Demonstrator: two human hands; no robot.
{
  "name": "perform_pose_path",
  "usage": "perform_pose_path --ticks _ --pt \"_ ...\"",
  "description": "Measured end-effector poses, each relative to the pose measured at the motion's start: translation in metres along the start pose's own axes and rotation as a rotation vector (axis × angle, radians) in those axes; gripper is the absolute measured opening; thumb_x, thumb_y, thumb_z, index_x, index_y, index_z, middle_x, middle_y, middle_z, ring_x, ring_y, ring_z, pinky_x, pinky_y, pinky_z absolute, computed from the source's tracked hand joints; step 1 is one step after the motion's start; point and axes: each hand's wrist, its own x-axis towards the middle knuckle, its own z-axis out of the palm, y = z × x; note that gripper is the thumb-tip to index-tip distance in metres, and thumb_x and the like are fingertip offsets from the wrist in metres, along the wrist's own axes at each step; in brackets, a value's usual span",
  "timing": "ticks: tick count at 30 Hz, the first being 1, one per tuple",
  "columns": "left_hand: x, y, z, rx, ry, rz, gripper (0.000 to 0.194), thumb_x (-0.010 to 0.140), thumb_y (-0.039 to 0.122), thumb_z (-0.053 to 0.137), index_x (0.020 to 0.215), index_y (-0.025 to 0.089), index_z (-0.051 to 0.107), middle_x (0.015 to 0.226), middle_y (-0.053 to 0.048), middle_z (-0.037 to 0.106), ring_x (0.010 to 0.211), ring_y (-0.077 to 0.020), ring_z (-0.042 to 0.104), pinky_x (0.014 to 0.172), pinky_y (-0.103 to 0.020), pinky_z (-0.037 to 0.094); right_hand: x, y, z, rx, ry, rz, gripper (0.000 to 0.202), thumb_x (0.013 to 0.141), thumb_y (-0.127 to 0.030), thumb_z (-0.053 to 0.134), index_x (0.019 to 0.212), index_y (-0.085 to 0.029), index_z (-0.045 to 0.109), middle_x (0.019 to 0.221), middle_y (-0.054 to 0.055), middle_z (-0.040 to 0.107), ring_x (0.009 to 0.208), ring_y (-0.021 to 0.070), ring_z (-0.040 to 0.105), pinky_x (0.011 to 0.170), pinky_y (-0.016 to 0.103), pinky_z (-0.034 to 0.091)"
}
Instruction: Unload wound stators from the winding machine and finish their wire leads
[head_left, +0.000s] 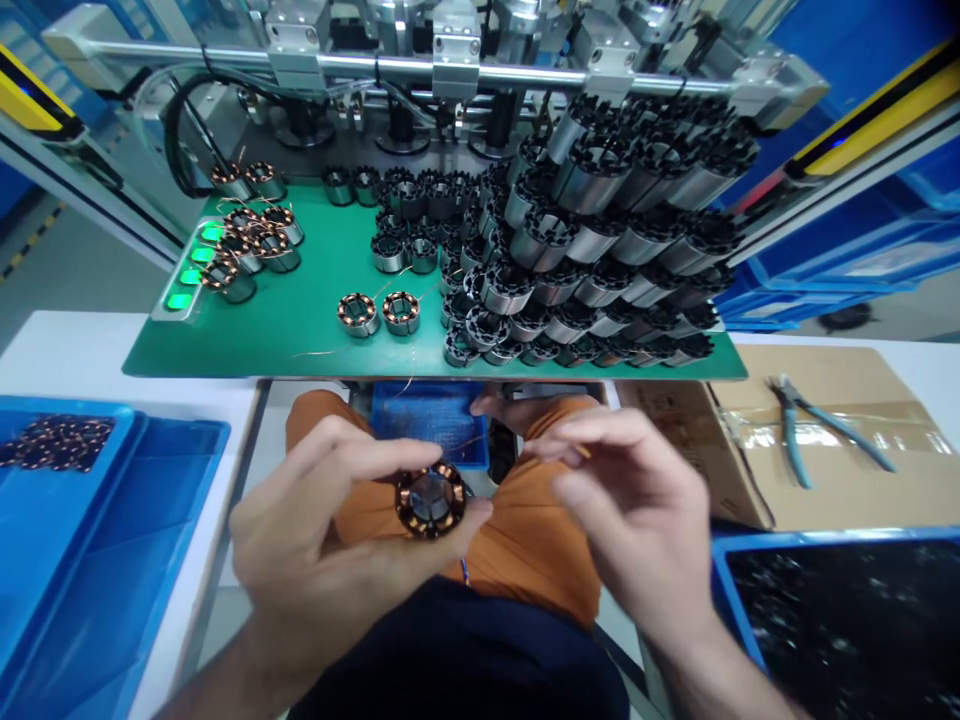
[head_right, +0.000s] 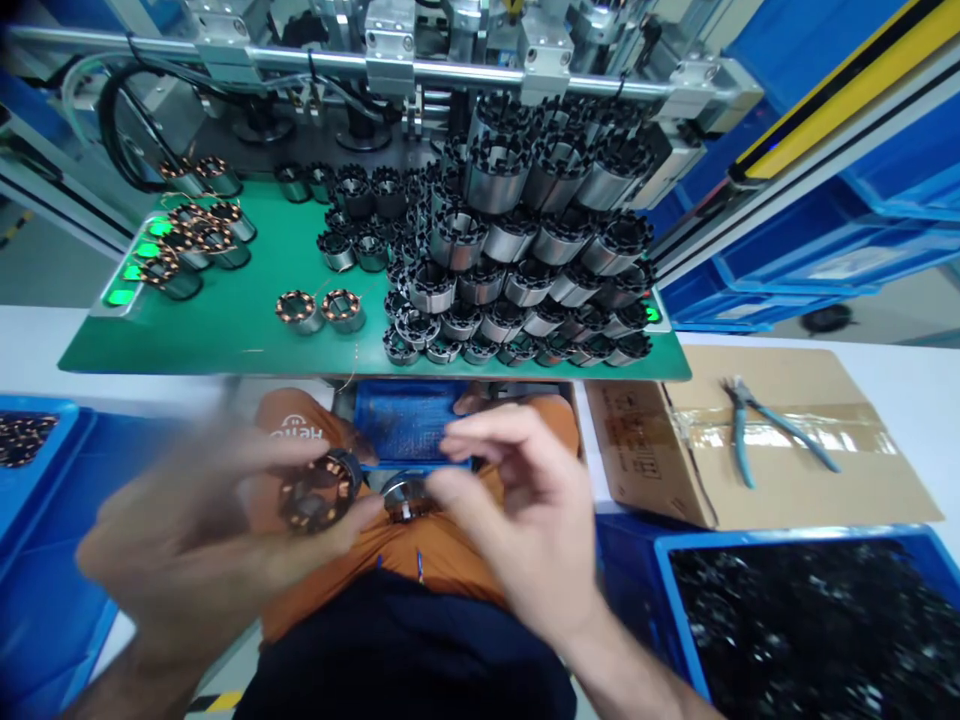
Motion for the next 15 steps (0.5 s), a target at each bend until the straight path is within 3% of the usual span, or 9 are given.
perform_pose_path --ticks 3,6,10,12,15 --pt "0.0 0.001 0.002 0.022 -0.018 0.029 0.034 0.097 0.048 0.098 0.12 0.034 0.078 0.096 0.004 0.079 0.076 -0.0166 0.071 0.065 -0.033 0.058 -0.012 0.0 0.011 -0.043 -0.172 -0.136 0.036 0.087 -0.02 0.101 0.118 -0.037 0.09 0.104 0.0 0.086 0.097 0.0176 0.077 0.086 0.031 0.064" --pt "0.0 0.0 0.004 0.038 -0.025 0.092 0.033 0.098 0.048 0.097 0.121 0.032 0.079 0.099 0.003 0.078 0.081 -0.016 0.073 0.069 -0.032 0.059 -0.012 -0.001 0.016 -0.062 -0.203 -0.149 0.029 0.092 -0.011 0.094 0.108 -0.035 0.09 0.101 -0.001 0.084 0.094 0.0163 0.077 0.087 0.031 0.063" --pt "0.003 -0.001 0.007 0.02 -0.067 0.104 0.037 0.099 0.049 0.095 0.123 0.029 0.075 0.105 0.002 0.075 0.092 -0.016 0.072 0.081 -0.029 0.062 -0.006 -0.003 0.011 -0.113 -0.201 -0.148 0.012 0.1 -0.019 0.089 0.099 -0.031 0.086 0.092 0.0 0.079 0.093 0.0183 0.072 0.097 0.037 0.062" --pt "0.005 0.001 0.009 -0.015 -0.126 0.078 0.036 0.106 0.051 0.087 0.126 0.028 0.069 0.111 -0.001 0.069 0.103 -0.0175 0.069 0.091 -0.029 0.062 -0.005 -0.004 0.009 -0.112 -0.196 -0.127 0.009 0.102 -0.024 0.088 0.098 -0.031 0.084 0.093 0.0 0.078 0.096 0.0188 0.07 0.1 0.038 0.061" --pt "0.008 0.005 0.014 -0.048 -0.225 0.074 0.023 0.115 0.037 0.071 0.129 0.023 0.06 0.12 -0.005 0.06 0.115 -0.0187 0.062 0.101 -0.029 0.058 -0.005 -0.004 0.011 -0.062 -0.176 -0.072 0.007 0.103 -0.027 0.087 0.099 -0.031 0.083 0.093 0.0 0.076 0.097 0.0191 0.069 0.098 0.037 0.06"
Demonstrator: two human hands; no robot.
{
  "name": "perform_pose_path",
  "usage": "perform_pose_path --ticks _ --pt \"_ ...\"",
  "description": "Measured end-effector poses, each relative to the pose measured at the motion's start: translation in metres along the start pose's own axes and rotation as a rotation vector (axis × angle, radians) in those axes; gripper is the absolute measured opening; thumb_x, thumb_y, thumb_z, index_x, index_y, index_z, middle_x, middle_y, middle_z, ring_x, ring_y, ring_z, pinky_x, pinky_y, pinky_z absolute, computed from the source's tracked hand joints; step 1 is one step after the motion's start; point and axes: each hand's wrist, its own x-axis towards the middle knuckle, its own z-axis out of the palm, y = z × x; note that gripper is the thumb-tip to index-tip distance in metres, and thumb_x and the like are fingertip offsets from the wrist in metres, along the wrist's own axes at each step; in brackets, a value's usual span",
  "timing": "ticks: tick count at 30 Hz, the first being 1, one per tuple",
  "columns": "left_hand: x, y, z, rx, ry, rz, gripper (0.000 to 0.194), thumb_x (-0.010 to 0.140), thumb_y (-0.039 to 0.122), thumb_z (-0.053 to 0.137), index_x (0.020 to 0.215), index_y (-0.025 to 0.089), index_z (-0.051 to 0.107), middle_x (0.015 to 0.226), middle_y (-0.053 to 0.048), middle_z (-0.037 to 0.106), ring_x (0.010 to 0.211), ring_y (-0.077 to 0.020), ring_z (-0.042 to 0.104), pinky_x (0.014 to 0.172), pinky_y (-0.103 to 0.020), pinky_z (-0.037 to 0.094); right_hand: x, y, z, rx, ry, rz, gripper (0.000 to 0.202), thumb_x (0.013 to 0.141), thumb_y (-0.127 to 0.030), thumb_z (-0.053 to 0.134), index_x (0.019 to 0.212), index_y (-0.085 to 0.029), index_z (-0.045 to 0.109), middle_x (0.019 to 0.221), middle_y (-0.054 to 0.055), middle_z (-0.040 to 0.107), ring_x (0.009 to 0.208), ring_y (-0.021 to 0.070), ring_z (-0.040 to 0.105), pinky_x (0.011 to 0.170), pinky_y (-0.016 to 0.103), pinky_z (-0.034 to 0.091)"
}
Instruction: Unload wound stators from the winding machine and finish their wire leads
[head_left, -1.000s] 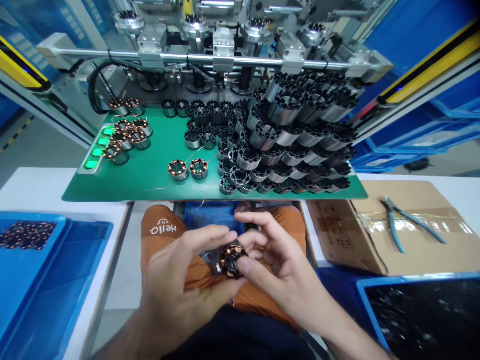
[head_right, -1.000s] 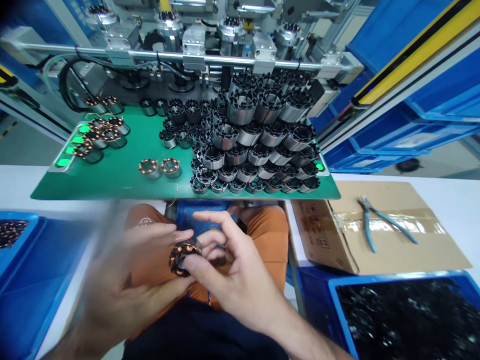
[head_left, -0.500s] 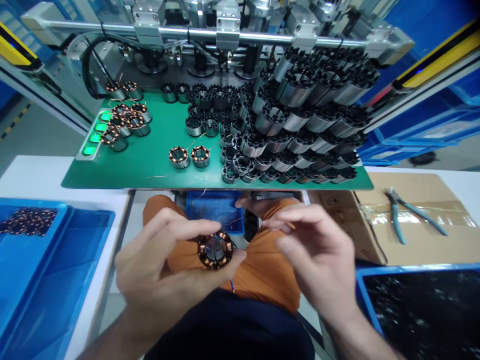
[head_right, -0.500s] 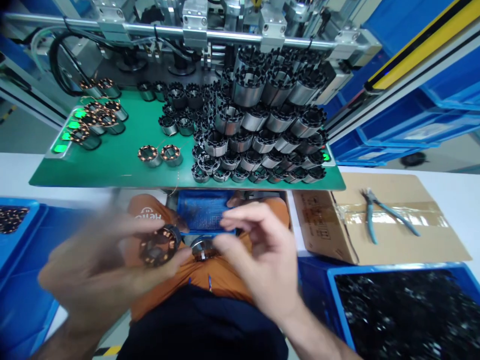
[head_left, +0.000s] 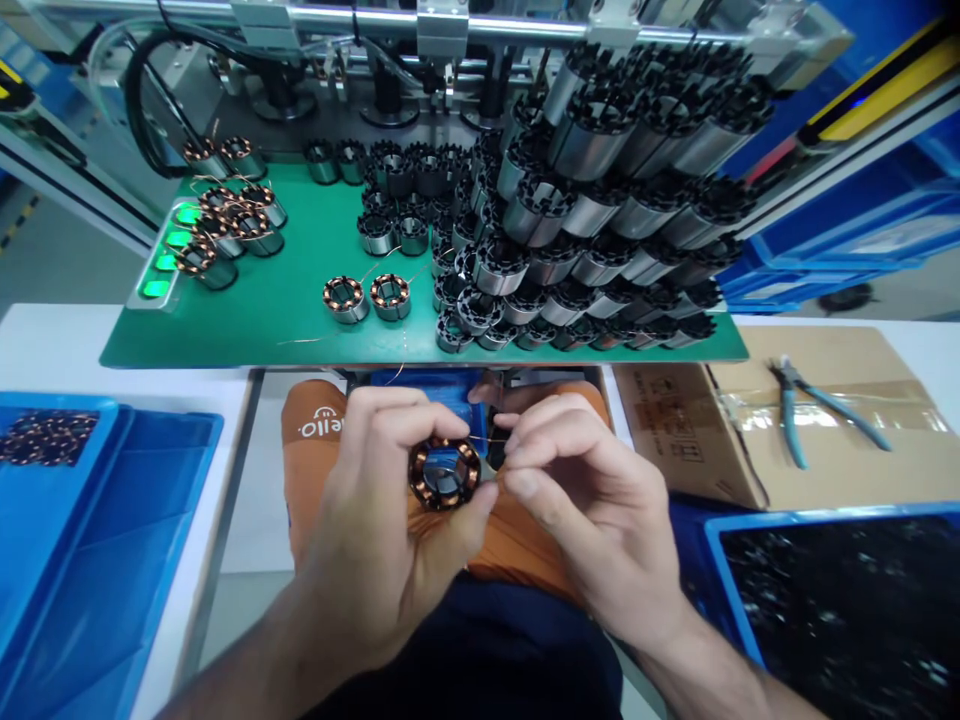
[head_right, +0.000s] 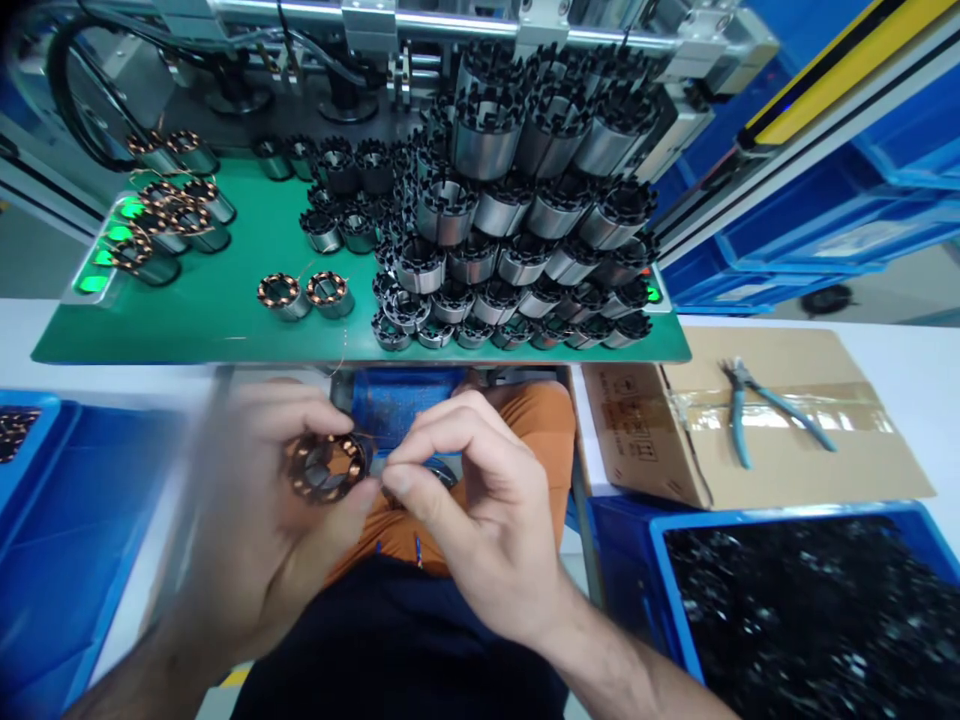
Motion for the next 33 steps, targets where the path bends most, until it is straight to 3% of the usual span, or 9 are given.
perform_pose_path --ticks 3,6,9,12,15,24,33 --pt "0.002 0.003 0.005 0.024 -0.019 0.034 0.023 0.11 0.022 0.065 0.129 0.021 0.054 0.119 -0.006 0.056 0.116 -0.0189 0.058 0.103 -0.028 0.055 -0.001 0.003 0.008 0.122 0.026 0.084 0.008 0.102 -0.03 0.088 0.096 -0.03 0.083 0.093 0.0 0.074 0.096 0.0178 0.069 0.091 0.032 0.059" --pt "0.002 0.0 0.009 0.087 0.029 0.075 0.025 0.108 0.022 0.066 0.129 0.022 0.053 0.118 -0.006 0.057 0.115 -0.0206 0.058 0.102 -0.03 0.054 -0.005 0.007 0.021 0.349 0.086 0.271 0.011 0.101 -0.038 0.091 0.095 -0.029 0.085 0.091 -0.001 0.074 0.088 0.0143 0.067 0.082 0.027 0.058" --pt "0.003 -0.005 0.012 0.147 0.084 0.046 0.025 0.115 0.045 0.065 0.12 0.022 0.06 0.108 -0.007 0.061 0.109 -0.0253 0.062 0.098 -0.037 0.055 -0.01 0.011 0.035 0.57 0.096 0.428 0.024 0.09 -0.043 0.101 0.11 -0.035 0.092 0.094 -0.001 0.08 0.087 0.0132 0.071 0.084 0.026 0.063" --pt "0.006 -0.008 0.013 0.15 0.07 -0.077 0.053 0.111 0.074 0.061 0.097 0.023 0.065 0.086 -0.006 0.056 0.101 -0.031 0.066 0.094 -0.044 0.053 -0.013 0.013 0.045 0.612 0.097 0.473 0.026 0.088 -0.045 0.102 0.112 -0.041 0.095 0.105 0.0 0.085 0.099 0.015 0.077 0.097 0.029 0.065" --pt "0.009 -0.007 0.014 0.137 0.015 -0.184 0.061 0.104 0.081 0.064 0.079 0.026 0.065 0.073 -0.004 0.05 0.095 -0.0338 0.068 0.092 -0.047 0.052 -0.012 0.013 0.049 0.566 0.126 0.502 0.023 0.088 -0.049 0.101 0.108 -0.04 0.096 0.107 0.001 0.084 0.104 0.0172 0.077 0.1 0.031 0.065" --pt "0.005 -0.005 0.012 0.15 -0.024 -0.178 0.04 0.101 0.059 0.071 0.078 0.028 0.064 0.076 -0.006 0.057 0.089 -0.0315 0.065 0.084 -0.045 0.047 -0.005 0.009 0.04 0.52 0.083 0.439 0.006 0.093 -0.039 0.097 0.095 -0.034 0.095 0.097 0.001 0.083 0.084 0.0122 0.072 0.077 0.024 0.062" --pt "0.014 -0.006 -0.004 0.111 -0.153 -0.123 0.026 0.095 0.043 0.07 0.075 0.028 0.061 0.071 -0.005 0.057 0.089 -0.0313 0.068 0.083 -0.045 0.049 0.008 -0.003 0.025 0.495 -0.062 0.44 0.01 0.094 -0.036 0.097 0.09 -0.03 0.09 0.086 -0.001 0.082 0.077 0.0137 0.075 0.074 0.027 0.066"
